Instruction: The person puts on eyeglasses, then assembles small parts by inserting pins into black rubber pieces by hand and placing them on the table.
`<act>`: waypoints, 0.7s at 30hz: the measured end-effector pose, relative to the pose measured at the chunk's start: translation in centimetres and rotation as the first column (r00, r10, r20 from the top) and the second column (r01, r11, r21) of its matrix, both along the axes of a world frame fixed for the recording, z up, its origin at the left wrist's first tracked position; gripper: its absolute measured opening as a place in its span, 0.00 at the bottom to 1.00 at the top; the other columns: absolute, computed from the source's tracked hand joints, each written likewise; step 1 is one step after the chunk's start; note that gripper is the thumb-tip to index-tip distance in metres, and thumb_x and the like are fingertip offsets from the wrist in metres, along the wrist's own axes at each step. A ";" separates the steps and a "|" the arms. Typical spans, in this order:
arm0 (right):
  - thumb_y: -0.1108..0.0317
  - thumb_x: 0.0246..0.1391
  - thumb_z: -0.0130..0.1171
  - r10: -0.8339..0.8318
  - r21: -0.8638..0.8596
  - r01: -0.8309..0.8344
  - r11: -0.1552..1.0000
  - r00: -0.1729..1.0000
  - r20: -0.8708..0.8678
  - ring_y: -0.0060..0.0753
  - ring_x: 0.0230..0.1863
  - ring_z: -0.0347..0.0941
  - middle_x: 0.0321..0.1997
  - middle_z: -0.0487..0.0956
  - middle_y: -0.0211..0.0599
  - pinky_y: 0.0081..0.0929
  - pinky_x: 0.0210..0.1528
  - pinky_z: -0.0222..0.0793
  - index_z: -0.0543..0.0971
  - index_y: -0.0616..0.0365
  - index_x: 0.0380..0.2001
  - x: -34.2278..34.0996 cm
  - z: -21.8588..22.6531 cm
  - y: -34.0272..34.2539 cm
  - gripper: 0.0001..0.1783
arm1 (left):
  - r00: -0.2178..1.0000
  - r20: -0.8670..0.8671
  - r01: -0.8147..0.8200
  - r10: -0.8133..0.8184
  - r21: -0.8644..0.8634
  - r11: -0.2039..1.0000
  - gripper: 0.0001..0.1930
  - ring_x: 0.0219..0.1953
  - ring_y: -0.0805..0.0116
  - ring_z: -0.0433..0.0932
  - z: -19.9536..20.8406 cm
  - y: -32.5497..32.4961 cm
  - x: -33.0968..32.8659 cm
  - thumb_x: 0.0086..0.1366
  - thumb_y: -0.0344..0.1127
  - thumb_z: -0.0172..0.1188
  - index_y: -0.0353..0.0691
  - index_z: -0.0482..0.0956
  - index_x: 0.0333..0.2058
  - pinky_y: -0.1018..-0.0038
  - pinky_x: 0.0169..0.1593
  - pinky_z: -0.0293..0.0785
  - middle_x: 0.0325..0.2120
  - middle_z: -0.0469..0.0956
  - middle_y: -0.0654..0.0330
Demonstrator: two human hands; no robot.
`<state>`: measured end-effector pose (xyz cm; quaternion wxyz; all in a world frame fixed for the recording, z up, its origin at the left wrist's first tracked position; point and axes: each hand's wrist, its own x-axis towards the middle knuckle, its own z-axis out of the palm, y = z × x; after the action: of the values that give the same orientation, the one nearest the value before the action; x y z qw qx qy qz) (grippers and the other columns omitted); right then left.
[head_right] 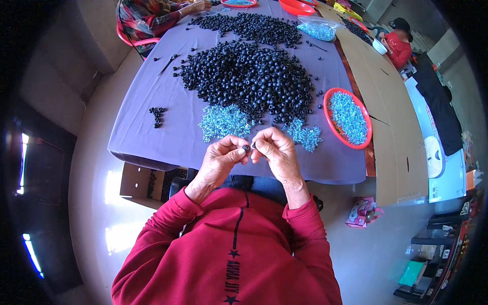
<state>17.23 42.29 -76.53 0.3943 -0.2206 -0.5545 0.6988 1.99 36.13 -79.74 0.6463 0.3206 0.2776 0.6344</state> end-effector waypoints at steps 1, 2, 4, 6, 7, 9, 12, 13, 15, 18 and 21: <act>0.68 0.54 0.52 -0.013 -0.008 0.013 1.000 1.000 -0.008 0.22 0.24 0.69 0.28 0.73 0.33 0.19 0.26 0.68 0.71 0.60 0.31 0.1 0.0 -0.1 0.06 | 1.000 -0.005 -0.004 0.004 0.010 1.000 0.07 0.29 0.74 0.72 0.1 0.0 0.1 0.59 0.27 0.54 0.34 0.72 0.37 0.78 0.36 0.70 0.30 0.75 0.59; 0.69 0.54 0.52 -0.024 -0.017 0.024 1.000 1.000 -0.017 0.23 0.24 0.69 0.28 0.73 0.33 0.20 0.27 0.68 0.71 0.60 0.31 0.1 0.0 -0.2 0.06 | 1.000 -0.011 -0.009 0.010 0.020 1.000 0.07 0.29 0.74 0.72 0.1 -0.1 0.0 0.59 0.27 0.54 0.34 0.72 0.37 0.78 0.36 0.70 0.30 0.75 0.59; 0.68 0.54 0.53 -0.039 0.002 0.039 0.999 0.999 0.010 0.22 0.24 0.69 0.28 0.73 0.33 0.20 0.27 0.68 0.71 0.60 0.31 0.1 0.1 -0.3 0.06 | 1.000 -0.006 -0.010 0.010 0.013 1.000 0.07 0.30 0.74 0.72 0.2 -0.2 -0.1 0.59 0.27 0.54 0.34 0.72 0.37 0.78 0.36 0.70 0.30 0.75 0.59; 0.68 0.53 0.53 -0.057 0.023 0.057 0.998 0.998 0.036 0.22 0.24 0.68 0.28 0.72 0.33 0.20 0.26 0.68 0.71 0.60 0.32 0.3 -0.1 -0.3 0.06 | 1.000 -0.001 -0.007 0.007 0.007 1.000 0.07 0.30 0.73 0.72 0.3 -0.3 0.0 0.59 0.27 0.54 0.34 0.72 0.37 0.78 0.36 0.70 0.30 0.75 0.59; 0.68 0.53 0.54 -0.066 0.058 0.062 0.996 0.996 0.058 0.21 0.23 0.68 0.27 0.72 0.32 0.19 0.26 0.68 0.71 0.60 0.31 0.5 -0.5 -0.2 0.07 | 1.000 -0.003 -0.014 0.014 -0.001 1.000 0.07 0.30 0.73 0.73 0.4 -0.3 0.0 0.59 0.27 0.54 0.34 0.72 0.37 0.78 0.36 0.70 0.30 0.75 0.59; 0.68 0.53 0.54 -0.071 0.092 0.064 0.994 0.994 0.079 0.21 0.23 0.68 0.27 0.72 0.32 0.19 0.26 0.67 0.71 0.60 0.31 0.8 -0.7 -0.1 0.07 | 1.000 -0.006 -0.024 0.023 -0.010 1.000 0.07 0.30 0.73 0.73 0.5 -0.3 0.0 0.59 0.27 0.55 0.34 0.72 0.37 0.78 0.36 0.70 0.30 0.75 0.58; 0.68 0.53 0.54 -0.049 0.072 0.045 0.996 0.998 0.045 0.20 0.22 0.66 0.25 0.71 0.30 0.18 0.26 0.66 0.71 0.60 0.32 0.8 -0.5 -0.1 0.07 | 1.000 0.010 -0.016 0.016 -0.011 1.000 0.07 0.30 0.73 0.73 0.4 -0.2 -0.1 0.59 0.27 0.55 0.35 0.72 0.36 0.78 0.36 0.70 0.30 0.75 0.58; 0.68 0.53 0.53 -0.076 0.104 0.070 0.992 0.996 0.054 0.19 0.22 0.67 0.25 0.71 0.30 0.18 0.26 0.67 0.71 0.60 0.32 0.7 -0.3 -0.3 0.07 | 1.000 0.002 -0.018 0.018 -0.009 1.000 0.07 0.30 0.73 0.73 0.3 -0.2 -0.1 0.59 0.27 0.55 0.34 0.72 0.36 0.78 0.36 0.70 0.30 0.75 0.58; 0.69 0.54 0.53 -0.105 0.135 0.096 0.986 0.993 0.061 0.19 0.23 0.67 0.25 0.71 0.30 0.18 0.26 0.67 0.70 0.61 0.33 0.8 -0.2 -0.4 0.07 | 1.000 -0.008 -0.018 0.018 -0.008 1.000 0.07 0.31 0.73 0.73 0.3 -0.3 -0.1 0.59 0.27 0.54 0.34 0.72 0.37 0.78 0.36 0.70 0.30 0.75 0.58; 0.71 0.56 0.49 -0.185 0.330 0.112 0.937 0.963 0.198 0.18 0.23 0.70 0.25 0.73 0.31 0.16 0.28 0.68 0.70 0.62 0.33 0.9 -0.1 -0.5 0.05 | 1.000 0.000 -0.012 0.012 -0.011 1.000 0.07 0.31 0.73 0.73 0.5 -0.3 -0.1 0.59 0.27 0.55 0.35 0.72 0.37 0.78 0.37 0.70 0.31 0.75 0.58; 0.72 0.57 0.47 -0.211 0.360 0.127 0.924 0.956 0.205 0.20 0.25 0.72 0.28 0.74 0.33 0.17 0.30 0.70 0.70 0.62 0.35 0.9 0.1 -0.8 0.05 | 1.000 -0.006 -0.019 0.019 -0.008 1.000 0.07 0.31 0.73 0.73 0.4 -0.3 -0.1 0.59 0.27 0.55 0.35 0.72 0.37 0.78 0.37 0.70 0.31 0.75 0.58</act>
<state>18.14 41.49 -76.47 0.4159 -0.2785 -0.6900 0.5228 1.93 35.84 -79.35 0.6408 0.3172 0.2850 0.6384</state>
